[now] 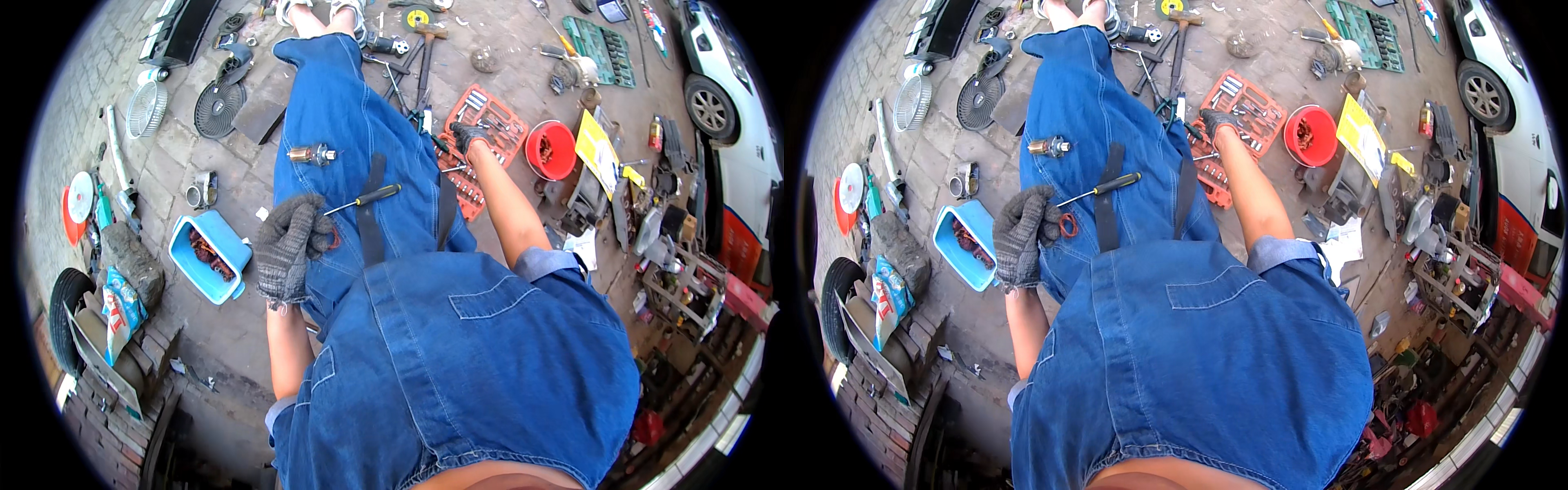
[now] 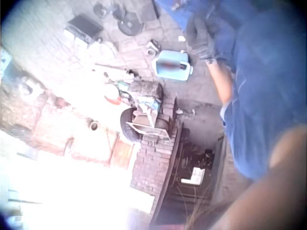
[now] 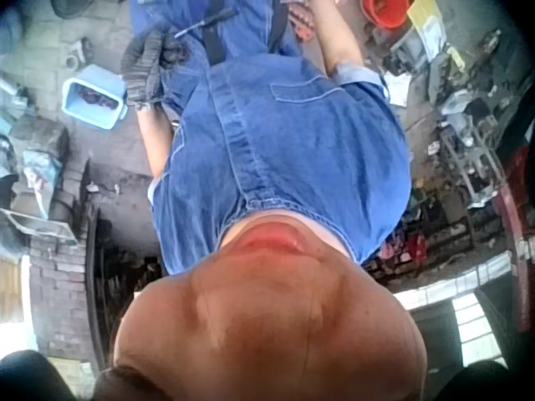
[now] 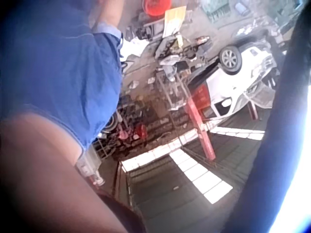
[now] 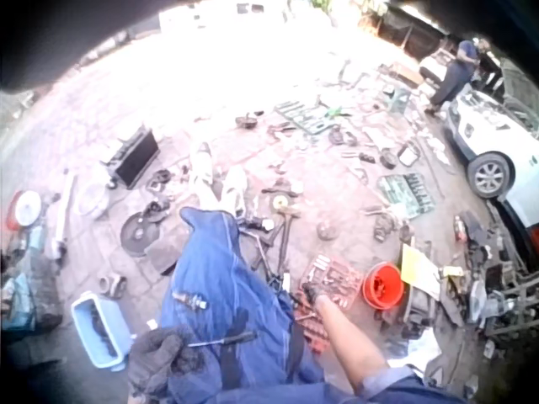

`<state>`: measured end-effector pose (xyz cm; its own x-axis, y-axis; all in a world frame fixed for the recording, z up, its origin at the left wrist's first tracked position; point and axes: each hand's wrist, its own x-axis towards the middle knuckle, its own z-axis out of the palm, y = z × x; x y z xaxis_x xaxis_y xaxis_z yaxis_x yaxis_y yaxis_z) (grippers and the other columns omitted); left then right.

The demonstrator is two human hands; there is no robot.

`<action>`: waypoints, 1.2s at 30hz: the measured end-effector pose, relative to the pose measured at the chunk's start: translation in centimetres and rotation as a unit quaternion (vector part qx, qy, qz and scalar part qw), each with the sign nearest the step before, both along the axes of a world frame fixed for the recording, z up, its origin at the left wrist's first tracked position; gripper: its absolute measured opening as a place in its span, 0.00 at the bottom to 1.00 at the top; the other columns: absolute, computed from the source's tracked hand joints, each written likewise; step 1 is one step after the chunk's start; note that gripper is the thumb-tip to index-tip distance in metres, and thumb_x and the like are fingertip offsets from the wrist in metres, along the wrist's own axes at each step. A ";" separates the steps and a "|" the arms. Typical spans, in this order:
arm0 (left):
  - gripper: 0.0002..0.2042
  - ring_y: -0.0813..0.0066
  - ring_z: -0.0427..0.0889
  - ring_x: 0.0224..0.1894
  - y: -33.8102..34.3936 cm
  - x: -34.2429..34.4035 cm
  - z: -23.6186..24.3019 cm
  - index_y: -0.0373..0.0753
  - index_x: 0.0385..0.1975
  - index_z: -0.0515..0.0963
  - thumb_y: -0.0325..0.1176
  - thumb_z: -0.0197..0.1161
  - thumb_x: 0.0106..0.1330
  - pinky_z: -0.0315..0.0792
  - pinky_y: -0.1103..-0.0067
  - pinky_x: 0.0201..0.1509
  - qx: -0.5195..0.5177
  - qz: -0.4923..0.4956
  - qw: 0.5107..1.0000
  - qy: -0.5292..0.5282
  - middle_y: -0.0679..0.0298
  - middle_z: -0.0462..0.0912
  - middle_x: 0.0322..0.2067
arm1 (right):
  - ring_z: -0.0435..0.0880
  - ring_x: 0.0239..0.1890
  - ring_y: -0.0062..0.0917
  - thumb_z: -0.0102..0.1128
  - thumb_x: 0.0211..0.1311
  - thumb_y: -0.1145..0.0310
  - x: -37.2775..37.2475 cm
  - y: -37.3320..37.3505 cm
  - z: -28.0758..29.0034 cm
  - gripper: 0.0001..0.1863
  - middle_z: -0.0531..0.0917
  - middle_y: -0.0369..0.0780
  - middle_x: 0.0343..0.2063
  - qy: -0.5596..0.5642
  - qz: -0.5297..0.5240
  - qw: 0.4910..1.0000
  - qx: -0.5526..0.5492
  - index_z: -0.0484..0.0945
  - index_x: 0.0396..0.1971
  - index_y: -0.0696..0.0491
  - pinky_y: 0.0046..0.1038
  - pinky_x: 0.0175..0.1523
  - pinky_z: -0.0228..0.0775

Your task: The person sits on the ground in a cluttered workshop and uses a screwdriver to adjust the internal components of a small cylindrical electrical device. They then use pliers to manipulate the wires and internal parts of the device.

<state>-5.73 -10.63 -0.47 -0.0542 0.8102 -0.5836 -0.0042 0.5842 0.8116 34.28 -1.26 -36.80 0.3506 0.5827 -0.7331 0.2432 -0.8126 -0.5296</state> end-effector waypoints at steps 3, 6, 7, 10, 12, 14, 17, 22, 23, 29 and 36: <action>0.11 0.85 0.73 0.17 -0.2 -0.1 0.0 0.34 0.39 0.77 0.35 0.56 0.64 0.64 0.88 0.18 -0.009 0.033 0.999 0.019 0.65 0.80 0.21 | 0.79 0.36 0.30 0.58 0.50 0.48 -0.6 3.2 0.6 0.25 0.82 0.44 0.33 -0.256 0.158 0.953 -0.043 0.79 0.36 0.57 0.28 0.45 0.68; 0.10 0.86 0.73 0.17 0.0 0.1 0.1 0.34 0.38 0.78 0.34 0.57 0.63 0.64 0.89 0.17 -0.011 0.046 0.999 0.018 0.65 0.80 0.21 | 0.79 0.43 0.38 0.60 0.46 0.43 0.7 6.6 0.3 0.33 0.80 0.47 0.40 -0.189 0.164 0.968 -0.023 0.78 0.39 0.59 0.33 0.47 0.69; 0.10 0.86 0.73 0.17 0.0 0.2 0.2 0.34 0.38 0.78 0.34 0.57 0.63 0.64 0.89 0.17 -0.009 0.051 0.998 0.018 0.65 0.80 0.21 | 0.78 0.44 0.38 0.60 0.46 0.43 1.0 7.1 0.2 0.33 0.80 0.48 0.40 -0.222 0.167 0.960 -0.032 0.78 0.40 0.60 0.33 0.48 0.69; 0.10 0.85 0.73 0.17 0.5 0.6 0.3 0.34 0.38 0.78 0.33 0.56 0.63 0.64 0.88 0.17 -0.005 0.059 0.998 0.022 0.65 0.80 0.21 | 0.76 0.48 0.39 0.61 0.45 0.45 0.8 7.6 1.9 0.33 0.79 0.49 0.43 -0.294 0.171 0.940 -0.034 0.77 0.41 0.60 0.33 0.51 0.68; 0.10 0.85 0.73 0.17 1.0 0.8 0.5 0.33 0.38 0.77 0.33 0.56 0.63 0.64 0.88 0.17 0.001 0.057 0.998 0.024 0.65 0.80 0.21 | 0.75 0.49 0.39 0.60 0.46 0.48 0.5 6.1 1.8 0.30 0.78 0.49 0.44 -0.294 0.204 0.932 -0.052 0.78 0.40 0.60 0.33 0.52 0.68; 0.11 0.85 0.72 0.16 0.5 0.7 0.2 0.33 0.39 0.77 0.33 0.56 0.63 0.64 0.87 0.18 0.004 0.081 0.996 0.019 0.65 0.80 0.21 | 0.73 0.53 0.38 0.57 0.47 0.49 -2.8 3.9 4.9 0.27 0.77 0.47 0.47 -0.290 0.147 0.942 -0.078 0.78 0.42 0.54 0.34 0.52 0.68; 0.12 0.85 0.72 0.16 0.4 0.0 0.3 0.33 0.39 0.77 0.35 0.57 0.63 0.63 0.87 0.17 0.007 0.096 0.995 0.025 0.65 0.79 0.20 | 0.79 0.43 0.37 0.49 0.47 0.44 -3.3 -2.2 3.5 0.27 0.81 0.46 0.38 -0.137 0.289 0.947 -0.039 0.81 0.33 0.52 0.35 0.48 0.69; 0.12 0.86 0.70 0.15 1.0 -2.8 0.3 0.36 0.37 0.78 0.38 0.57 0.63 0.62 0.89 0.16 0.011 0.113 0.990 0.083 0.69 0.77 0.19 | 0.76 0.19 0.23 0.54 0.49 0.53 -3.5 -9.1 6.0 0.16 0.79 0.39 0.17 -0.031 0.144 0.985 -0.093 0.81 0.23 0.52 0.28 0.26 0.67; 0.12 0.87 0.69 0.15 0.7 -3.5 0.5 0.37 0.37 0.79 0.39 0.57 0.63 0.61 0.89 0.16 0.007 0.116 0.988 0.099 0.70 0.76 0.18 | 0.75 0.17 0.23 0.54 0.50 0.55 -3.9 -9.3 7.8 0.15 0.78 0.39 0.15 -0.033 0.113 0.987 -0.112 0.80 0.22 0.52 0.27 0.24 0.65; 0.11 0.88 0.66 0.14 -1.6 -5.2 0.0 0.39 0.37 0.79 0.38 0.57 0.63 0.58 0.89 0.16 -0.019 0.149 0.980 0.127 0.71 0.74 0.17 | 0.80 0.39 0.36 0.54 0.53 0.52 0.1 -8.6 8.1 0.21 0.81 0.48 0.34 -0.217 0.173 0.958 0.072 0.81 0.33 0.57 0.33 0.46 0.68; 0.10 0.84 0.71 0.18 -4.4 -4.6 -2.3 0.35 0.35 0.79 0.35 0.60 0.60 0.66 0.87 0.21 -0.004 0.111 0.989 0.101 0.67 0.77 0.19 | 0.78 0.35 0.22 0.59 0.56 0.66 -8.3 -2.9 22.0 0.14 0.82 0.41 0.34 -0.046 0.092 0.953 0.285 0.78 0.39 0.58 0.22 0.44 0.69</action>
